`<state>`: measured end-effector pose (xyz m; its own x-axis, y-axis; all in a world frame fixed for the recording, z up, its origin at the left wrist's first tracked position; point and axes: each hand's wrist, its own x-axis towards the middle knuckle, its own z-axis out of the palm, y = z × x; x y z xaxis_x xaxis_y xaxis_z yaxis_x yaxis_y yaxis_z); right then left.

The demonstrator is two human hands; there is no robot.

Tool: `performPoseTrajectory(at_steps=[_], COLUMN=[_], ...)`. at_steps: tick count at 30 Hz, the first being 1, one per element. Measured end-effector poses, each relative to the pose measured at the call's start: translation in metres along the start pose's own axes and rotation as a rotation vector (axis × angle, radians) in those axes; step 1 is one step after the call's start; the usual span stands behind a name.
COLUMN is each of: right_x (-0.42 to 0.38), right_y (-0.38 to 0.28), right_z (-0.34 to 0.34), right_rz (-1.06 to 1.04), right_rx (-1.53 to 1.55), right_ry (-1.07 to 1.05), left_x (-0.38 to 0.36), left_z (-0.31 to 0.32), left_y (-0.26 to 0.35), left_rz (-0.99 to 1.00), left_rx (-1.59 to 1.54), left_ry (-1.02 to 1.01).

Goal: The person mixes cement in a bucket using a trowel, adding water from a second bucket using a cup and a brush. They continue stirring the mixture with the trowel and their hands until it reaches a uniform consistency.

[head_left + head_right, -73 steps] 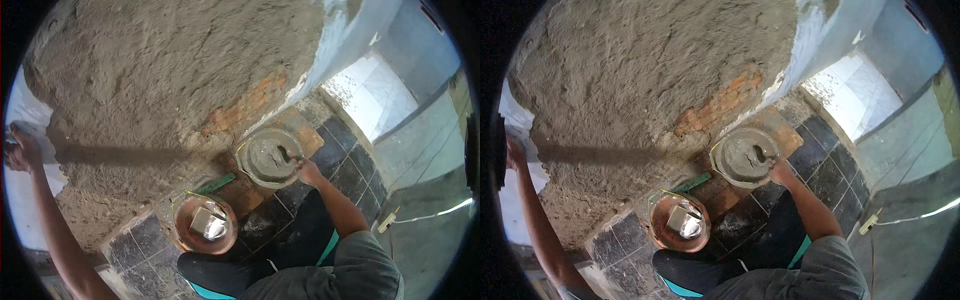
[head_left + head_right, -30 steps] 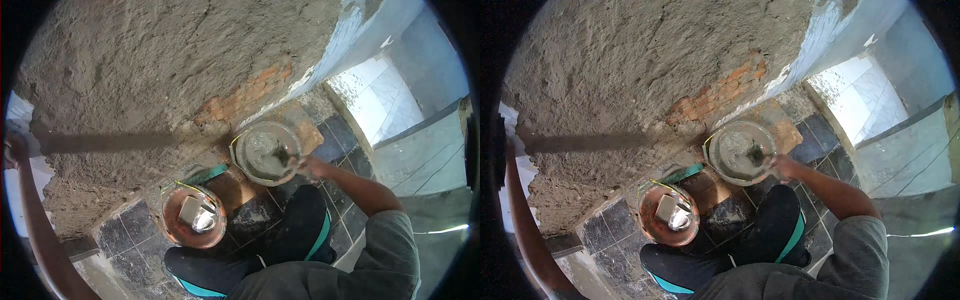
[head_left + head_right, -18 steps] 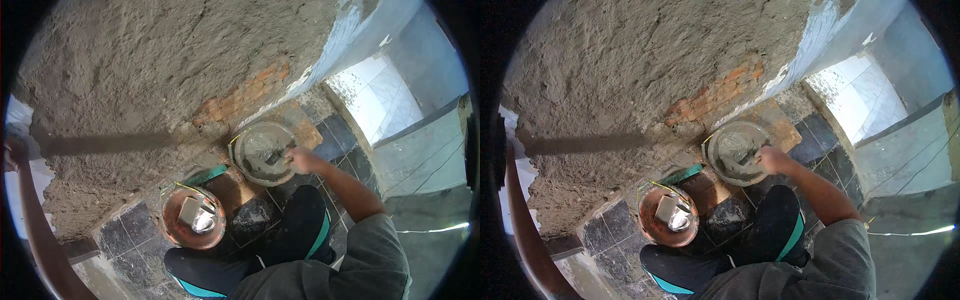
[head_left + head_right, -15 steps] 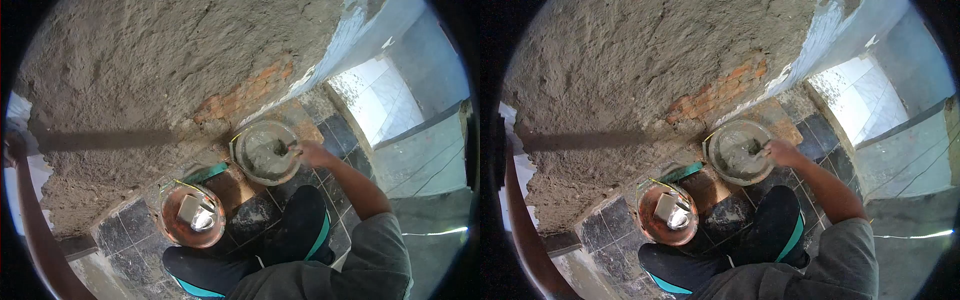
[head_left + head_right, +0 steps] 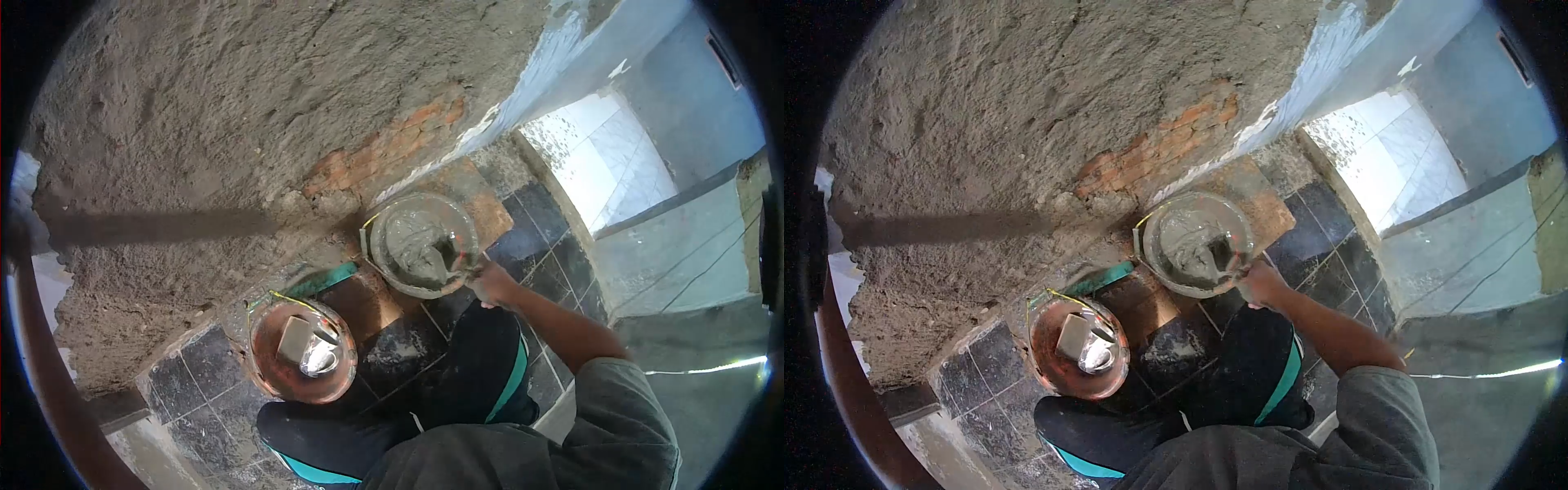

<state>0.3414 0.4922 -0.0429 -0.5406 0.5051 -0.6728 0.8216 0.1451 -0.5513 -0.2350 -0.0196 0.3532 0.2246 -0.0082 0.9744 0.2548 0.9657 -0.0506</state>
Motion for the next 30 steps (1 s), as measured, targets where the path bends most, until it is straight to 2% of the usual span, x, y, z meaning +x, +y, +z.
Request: performPoseTrajectory(at_steps=[1,3,5,6,8,10,12,14,17,20,22,23,24,25,27,30], right_x=[0.004,-0.003,0.0,0.009,0.028,0.054,0.049,0.031,0.029,0.037,0.093,0.1,0.096,0.095,0.084,0.048], right_y=[0.001,-0.002,-0.019,-0.033,-0.037,-0.03,-0.039,-0.056,-0.041,-0.017,0.079,0.092,0.087,0.079,0.061,0.034], right_z=[0.013,0.021,0.036,0.049,0.05,0.033,-0.011,-0.04,-0.056,-0.038,-0.026,-0.025,-0.023,-0.026,-0.021,-0.002], right_rz=[0.125,-0.122,-0.314,-0.378,-0.443,-0.458,-0.58,-0.435,-0.262,0.187,-0.756,-0.743,-0.726,-0.222,0.37,0.502], right_rx=[0.219,0.165,-0.093,-0.319,-0.5,-0.418,-0.559,-0.627,-0.758,-0.058,-0.126,-0.054,0.017,0.175,0.431,0.633], right_ry=[0.085,-0.045,-0.04,0.031,0.166,0.28,0.234,0.216,0.192,-0.02,-0.063,-0.119,-0.174,-0.249,-0.227,-0.074], left_x=[0.0,-0.002,-0.003,-0.003,-0.001,0.003,0.003,0.003,-0.002,-0.005,-0.006,-0.006,-0.007,-0.007,-0.008,-0.007], left_z=[0.001,0.0,-0.001,-0.002,-0.003,-0.005,-0.008,-0.009,-0.01,-0.011,-0.011,-0.011,-0.009,-0.009,-0.008,-0.006], left_y=[0.0,0.002,0.004,0.007,0.013,0.015,0.016,0.019,0.023,0.022,0.022,0.024,0.023,0.022,0.019,0.017], left_rz=[0.004,0.001,0.005,0.004,0.011,0.019,0.026,0.027,0.025,0.024,0.029,0.021,0.017,0.013,-0.001,-0.01], left_rx=[-0.003,-0.018,-0.025,-0.03,-0.039,-0.049,-0.055,-0.062,-0.072,-0.08,-0.075,-0.074,-0.071,-0.067,-0.057,-0.046], left_ry=[-0.001,0.001,-0.004,-0.01,-0.013,-0.005,-0.008,-0.013,-0.018,-0.024,-0.03,-0.024,-0.026,-0.025,-0.031,-0.036])
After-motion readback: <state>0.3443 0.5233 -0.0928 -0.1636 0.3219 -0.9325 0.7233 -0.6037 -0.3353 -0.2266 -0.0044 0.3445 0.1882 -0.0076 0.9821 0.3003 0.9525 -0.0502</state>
